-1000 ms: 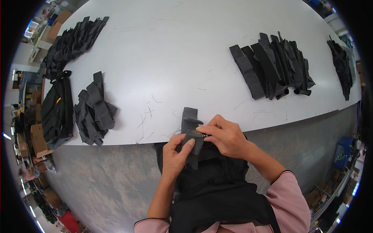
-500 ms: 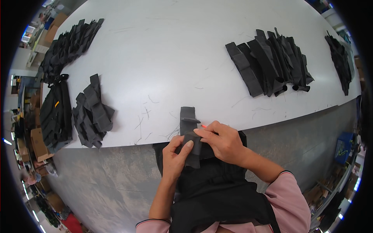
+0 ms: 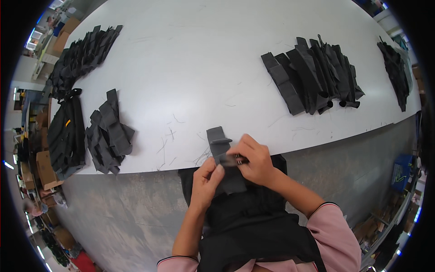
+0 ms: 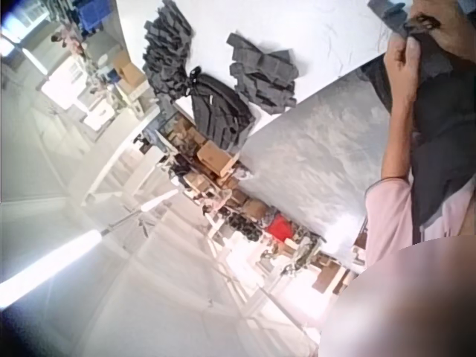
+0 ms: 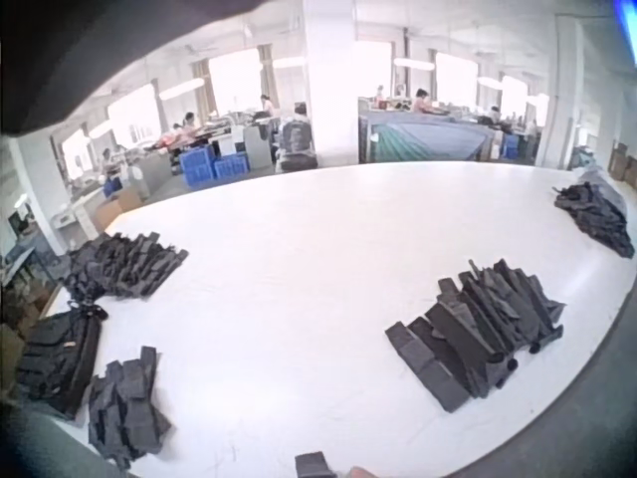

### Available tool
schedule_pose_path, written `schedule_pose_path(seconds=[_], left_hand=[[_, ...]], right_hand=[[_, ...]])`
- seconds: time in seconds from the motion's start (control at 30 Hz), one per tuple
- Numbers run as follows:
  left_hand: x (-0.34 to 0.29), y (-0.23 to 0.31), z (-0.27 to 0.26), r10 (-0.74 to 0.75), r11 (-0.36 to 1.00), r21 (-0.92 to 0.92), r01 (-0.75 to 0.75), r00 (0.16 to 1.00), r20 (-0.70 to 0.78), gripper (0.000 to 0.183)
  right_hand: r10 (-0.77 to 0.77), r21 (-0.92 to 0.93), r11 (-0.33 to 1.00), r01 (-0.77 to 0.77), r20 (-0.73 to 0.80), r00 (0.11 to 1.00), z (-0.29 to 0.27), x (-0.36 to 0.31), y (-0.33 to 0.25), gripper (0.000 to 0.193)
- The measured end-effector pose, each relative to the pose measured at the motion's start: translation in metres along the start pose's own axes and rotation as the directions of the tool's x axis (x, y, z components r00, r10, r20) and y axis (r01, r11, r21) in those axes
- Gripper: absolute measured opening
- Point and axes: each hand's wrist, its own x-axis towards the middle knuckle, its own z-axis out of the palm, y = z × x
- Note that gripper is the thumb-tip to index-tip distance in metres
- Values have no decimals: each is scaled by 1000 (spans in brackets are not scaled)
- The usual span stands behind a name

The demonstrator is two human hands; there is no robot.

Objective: Trim and process black fabric strips using a pair of snips.

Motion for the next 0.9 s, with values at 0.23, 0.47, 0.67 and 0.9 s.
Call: schedule_pose_path(seconds=[0.23,0.47,0.67,0.9], left_hand=[[13,-7,4,-204,957,-225,183,976,-72,17],[21,-11,5,-78,992,-118,51,970,-232,29],[22,-4,6,-148,962,-257,86,961,-233,28],[16,0,6,-136,965,-254,71,959,-248,20]], right_hand=[[593,611,406,-680,390,705,16,14,13,15],[393,-1,920,-393,9,920,-15,-33,-11,33],[441,439,751,-492,222,870,-15,-40,-1,25],[398,450,763,-464,238,886,-9,-31,-5,23]])
